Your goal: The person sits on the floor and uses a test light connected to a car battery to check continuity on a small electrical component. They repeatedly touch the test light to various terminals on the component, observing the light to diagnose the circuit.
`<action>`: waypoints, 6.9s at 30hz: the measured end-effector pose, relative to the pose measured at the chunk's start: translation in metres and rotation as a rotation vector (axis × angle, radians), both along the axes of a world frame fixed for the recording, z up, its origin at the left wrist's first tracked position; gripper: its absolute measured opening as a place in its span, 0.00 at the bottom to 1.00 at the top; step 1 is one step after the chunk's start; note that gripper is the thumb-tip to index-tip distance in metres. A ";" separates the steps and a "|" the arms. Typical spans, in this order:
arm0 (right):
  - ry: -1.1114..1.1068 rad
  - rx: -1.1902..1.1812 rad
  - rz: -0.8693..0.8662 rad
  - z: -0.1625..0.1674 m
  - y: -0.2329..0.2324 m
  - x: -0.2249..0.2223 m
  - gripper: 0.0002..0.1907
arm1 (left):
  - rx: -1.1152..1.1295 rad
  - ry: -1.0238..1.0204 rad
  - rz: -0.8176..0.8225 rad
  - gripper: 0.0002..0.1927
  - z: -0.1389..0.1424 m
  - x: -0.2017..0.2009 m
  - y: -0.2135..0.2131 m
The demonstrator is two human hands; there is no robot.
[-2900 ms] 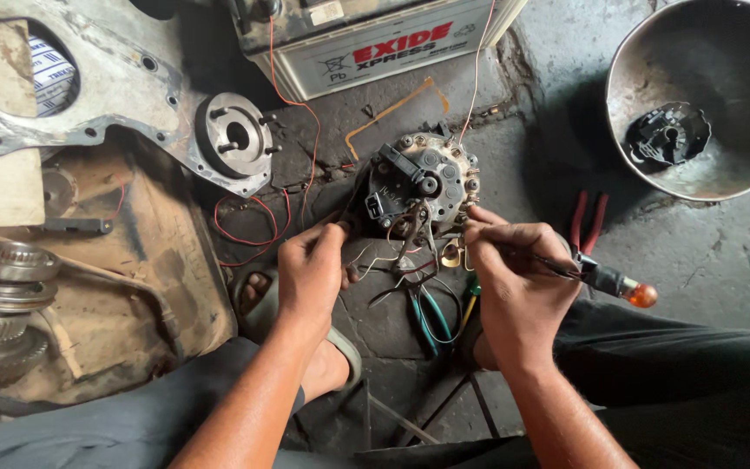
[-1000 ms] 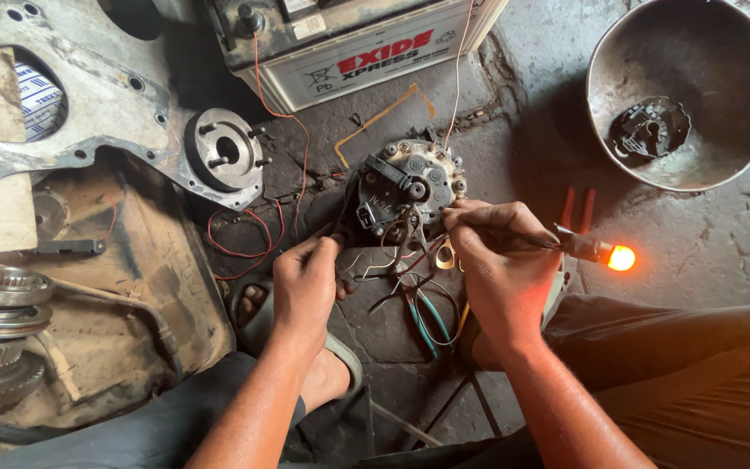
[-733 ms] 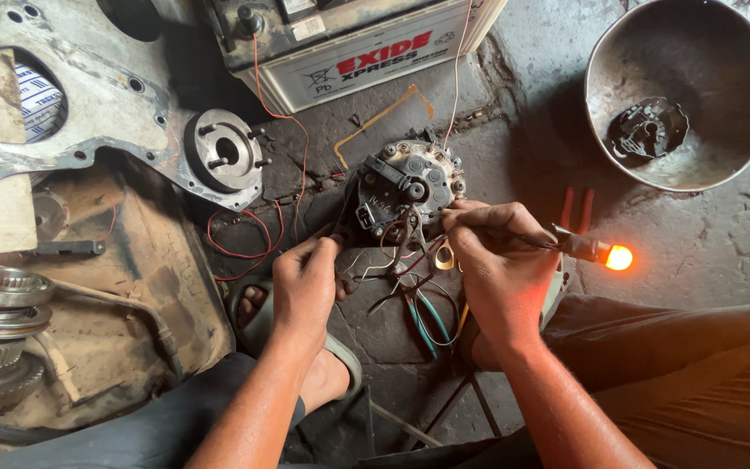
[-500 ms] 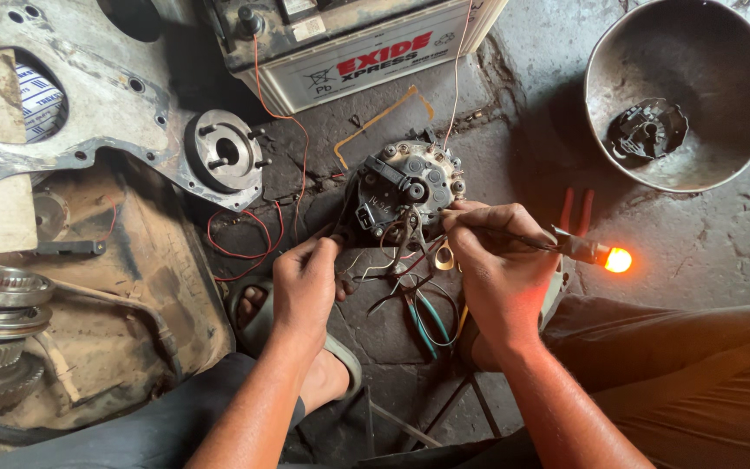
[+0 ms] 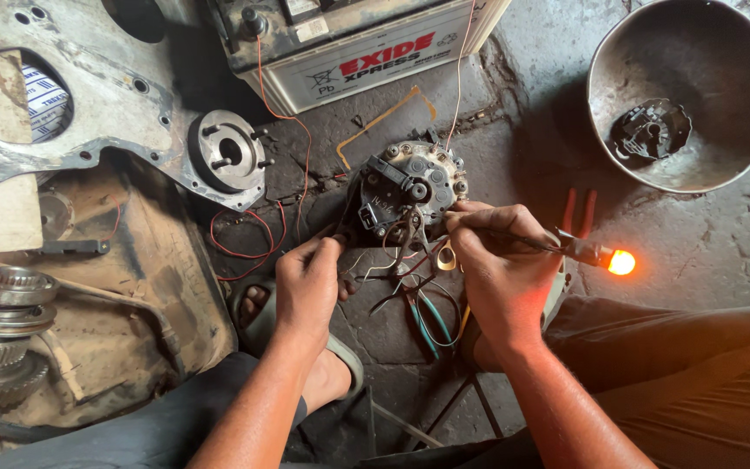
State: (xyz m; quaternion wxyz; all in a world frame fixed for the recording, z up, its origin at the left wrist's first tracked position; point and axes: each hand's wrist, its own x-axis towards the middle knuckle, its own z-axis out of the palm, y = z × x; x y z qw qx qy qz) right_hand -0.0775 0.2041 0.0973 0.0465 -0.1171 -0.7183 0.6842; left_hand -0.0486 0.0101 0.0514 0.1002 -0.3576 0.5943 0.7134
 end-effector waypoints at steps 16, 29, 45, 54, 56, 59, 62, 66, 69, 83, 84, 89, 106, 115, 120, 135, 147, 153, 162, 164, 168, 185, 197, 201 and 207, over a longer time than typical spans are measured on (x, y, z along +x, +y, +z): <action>0.038 -0.115 -0.060 0.000 0.007 0.005 0.04 | 0.001 0.037 -0.009 0.15 -0.006 0.001 0.000; -0.043 0.020 -0.046 -0.002 0.008 0.003 0.03 | 0.018 0.012 0.014 0.14 -0.007 -0.001 0.001; -0.020 0.033 -0.010 -0.002 0.007 0.002 0.04 | 0.046 0.001 0.029 0.13 -0.001 -0.002 0.001; 0.013 0.011 0.015 0.000 0.008 0.002 0.04 | 0.033 0.009 0.022 0.14 -0.004 -0.002 0.002; 0.007 0.003 0.017 0.000 0.008 0.002 0.04 | 0.030 0.002 0.024 0.13 -0.005 -0.002 0.002; -0.002 0.021 0.009 -0.001 0.006 0.002 0.03 | 0.027 -0.005 0.025 0.14 -0.005 -0.001 0.002; 0.027 -0.011 0.010 -0.001 0.005 0.002 0.03 | 0.024 -0.004 0.023 0.13 -0.003 -0.001 0.002; 0.019 0.025 0.002 0.000 0.004 0.001 0.03 | 0.033 0.004 0.027 0.13 -0.001 -0.003 0.002; 0.001 0.039 -0.017 0.001 0.004 -0.001 0.03 | 0.028 -0.002 0.021 0.13 0.000 -0.004 0.002; 0.039 0.059 0.001 0.003 0.005 -0.003 0.03 | -0.034 0.077 0.001 0.16 -0.011 0.006 0.006; 0.032 0.063 -0.001 0.003 0.005 -0.002 0.03 | -0.025 0.093 0.002 0.16 -0.012 0.007 0.006; -0.005 0.048 -0.020 0.002 0.004 -0.001 0.03 | -0.021 0.036 0.036 0.15 -0.013 0.005 0.005; 0.037 0.022 -0.011 0.003 0.003 -0.001 0.03 | -0.041 0.031 0.016 0.14 -0.012 0.005 0.006; -0.005 0.039 -0.042 0.005 0.003 -0.001 0.03 | -0.040 0.062 0.012 0.14 -0.011 0.004 0.006; 0.027 0.009 -0.032 0.005 0.004 0.000 0.04 | -0.027 0.052 0.028 0.14 -0.009 0.003 0.007; -0.013 -0.060 -0.025 0.003 0.004 0.001 0.04 | -0.028 0.094 -0.001 0.15 -0.016 0.007 0.005; -0.001 -0.024 -0.029 0.005 0.002 0.001 0.04 | -0.013 0.091 0.007 0.15 -0.010 0.006 0.006; -0.051 -0.022 -0.050 0.008 -0.001 0.001 0.03 | -0.025 0.078 0.008 0.15 -0.012 0.005 0.005; -0.078 -0.095 -0.053 0.011 -0.003 -0.001 0.03 | -0.013 0.065 0.009 0.15 -0.003 0.003 0.006; -0.082 -0.106 -0.061 0.010 -0.002 -0.001 0.03 | -0.006 0.077 0.007 0.15 -0.003 0.003 0.006; -0.089 -0.105 -0.061 0.010 -0.001 -0.001 0.03 | -0.005 0.078 0.005 0.15 -0.004 0.002 0.007; -0.104 -0.077 -0.038 0.011 0.000 -0.002 0.02 | -0.015 0.103 0.007 0.15 -0.011 0.006 0.005; -0.078 -0.016 -0.049 0.010 -0.001 -0.001 0.03 | -0.031 0.117 -0.001 0.15 -0.008 0.006 0.005; -0.085 0.000 -0.058 0.010 -0.001 -0.001 0.03 | -0.006 0.099 0.008 0.15 -0.009 0.006 0.005; -0.052 -0.005 -0.032 0.010 0.001 -0.002 0.02 | -0.003 0.067 0.013 0.14 -0.005 0.002 0.006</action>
